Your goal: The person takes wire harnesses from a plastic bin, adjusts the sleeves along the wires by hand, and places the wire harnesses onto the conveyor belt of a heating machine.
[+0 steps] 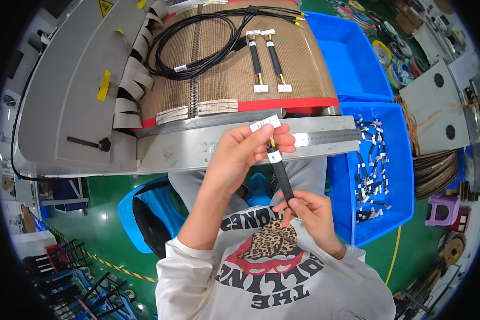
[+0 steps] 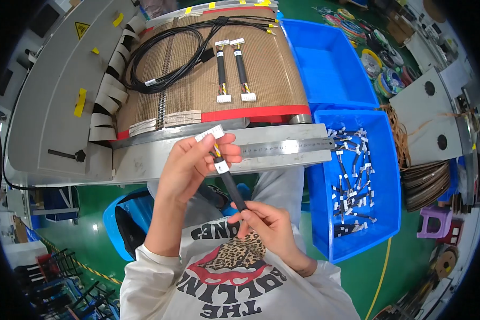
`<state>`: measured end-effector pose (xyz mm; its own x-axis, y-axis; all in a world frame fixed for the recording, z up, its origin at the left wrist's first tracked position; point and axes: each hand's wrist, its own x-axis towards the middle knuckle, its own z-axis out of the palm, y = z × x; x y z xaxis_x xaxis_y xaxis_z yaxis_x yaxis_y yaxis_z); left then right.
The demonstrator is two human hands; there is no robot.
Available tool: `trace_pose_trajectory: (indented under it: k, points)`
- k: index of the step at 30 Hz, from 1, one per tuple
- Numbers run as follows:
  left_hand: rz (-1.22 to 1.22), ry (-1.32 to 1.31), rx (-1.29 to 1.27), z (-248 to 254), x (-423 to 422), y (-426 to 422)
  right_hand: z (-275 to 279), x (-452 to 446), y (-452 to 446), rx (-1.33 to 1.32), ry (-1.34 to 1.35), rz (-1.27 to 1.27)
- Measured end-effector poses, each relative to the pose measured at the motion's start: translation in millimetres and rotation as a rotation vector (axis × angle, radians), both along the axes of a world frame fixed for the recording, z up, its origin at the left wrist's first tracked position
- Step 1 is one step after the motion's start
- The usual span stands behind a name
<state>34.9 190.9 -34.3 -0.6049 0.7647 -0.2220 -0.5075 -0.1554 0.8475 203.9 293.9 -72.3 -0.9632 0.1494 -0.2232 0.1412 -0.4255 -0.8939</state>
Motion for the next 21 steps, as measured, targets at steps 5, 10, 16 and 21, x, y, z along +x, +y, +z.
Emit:
trace_pose_trajectory:
  k: [5, 10, 16, 21]
  points:
    - [0.086, 0.012, -0.024, 6.7, -7.7, -1.5, -7.9, -5.7, 2.9, 0.051, 0.025, 0.065]
    - [0.143, 0.003, -0.046, 2.9, -14.4, 2.8, -25.6, -3.3, 3.4, 0.004, -0.061, -0.025]
    - [0.193, 0.034, -0.078, -1.0, -20.0, 2.9, -26.0, -1.3, 0.2, 0.042, -0.034, -0.110]
    - [0.228, 0.004, -0.108, 5.2, -20.0, -0.3, -25.2, -1.7, 1.3, 0.091, -0.063, -0.071]
